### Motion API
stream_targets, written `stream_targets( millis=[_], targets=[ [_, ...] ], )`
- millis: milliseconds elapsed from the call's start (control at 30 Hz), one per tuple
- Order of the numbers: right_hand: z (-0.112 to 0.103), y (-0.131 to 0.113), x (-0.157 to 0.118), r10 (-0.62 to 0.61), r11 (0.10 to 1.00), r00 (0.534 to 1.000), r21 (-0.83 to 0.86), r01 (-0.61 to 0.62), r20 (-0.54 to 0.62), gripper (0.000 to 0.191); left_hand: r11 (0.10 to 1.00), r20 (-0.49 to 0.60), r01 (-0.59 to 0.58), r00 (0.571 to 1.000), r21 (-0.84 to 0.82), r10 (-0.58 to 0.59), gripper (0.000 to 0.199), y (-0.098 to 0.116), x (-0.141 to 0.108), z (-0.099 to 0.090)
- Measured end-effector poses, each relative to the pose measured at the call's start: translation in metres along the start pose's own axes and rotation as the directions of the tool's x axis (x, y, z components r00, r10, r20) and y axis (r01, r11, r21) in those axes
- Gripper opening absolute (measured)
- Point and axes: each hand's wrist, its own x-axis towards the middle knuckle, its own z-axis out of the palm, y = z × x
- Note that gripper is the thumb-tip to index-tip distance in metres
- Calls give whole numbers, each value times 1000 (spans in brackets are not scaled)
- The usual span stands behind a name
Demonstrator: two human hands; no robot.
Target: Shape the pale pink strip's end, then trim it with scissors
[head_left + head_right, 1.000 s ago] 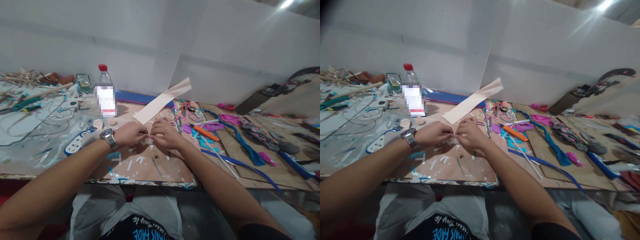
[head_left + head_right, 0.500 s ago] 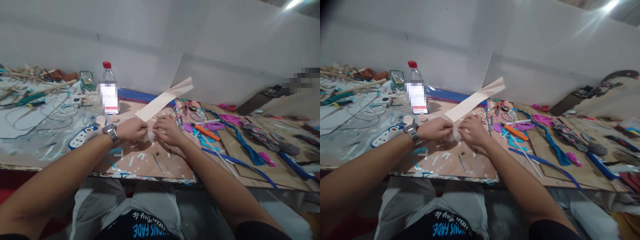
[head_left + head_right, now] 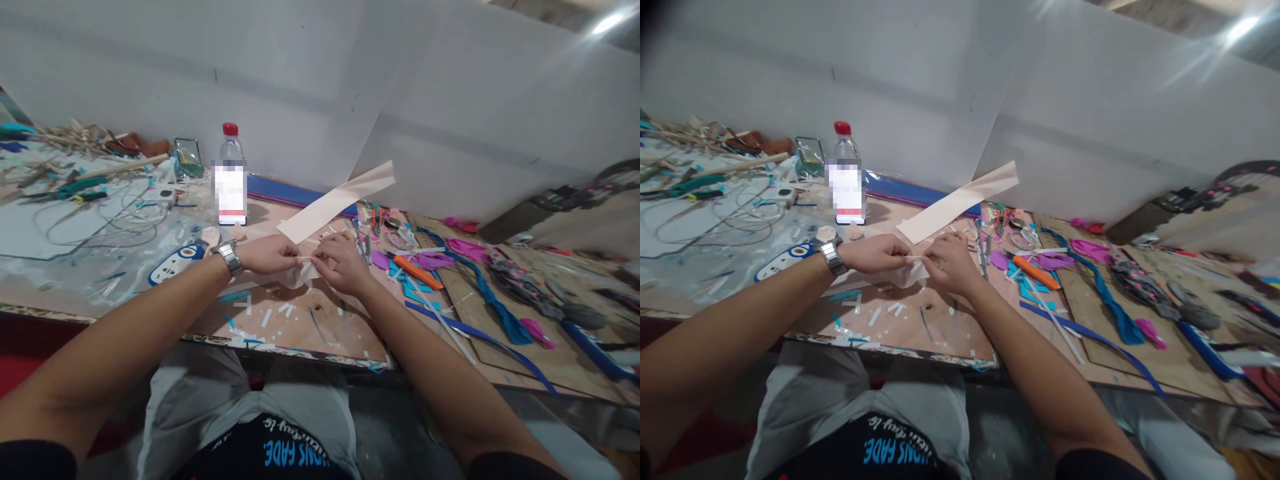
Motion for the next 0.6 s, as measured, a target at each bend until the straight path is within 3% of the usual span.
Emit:
stream_targets(
  millis=[167,300,433,600],
  targets=[
    [1,11,1,55,998,987,-16,-58,-149,16,994,-96,-2,995,109,12,26,-3,0,-6],
    [3,25,2,77,997,967,-2,-80,-241,14,972,-192,107,979,207,-67,27,-8,0,-9],
    [3,34,2,74,997,972,-14,-79,-223,14,921,-276,223,952,320,-134,27,-12,-1,-9],
    [5,24,2,-22,999,994,30,25,-111,16,945,-216,140,973,295,-77,27,-9,-3,-7]
  ],
)
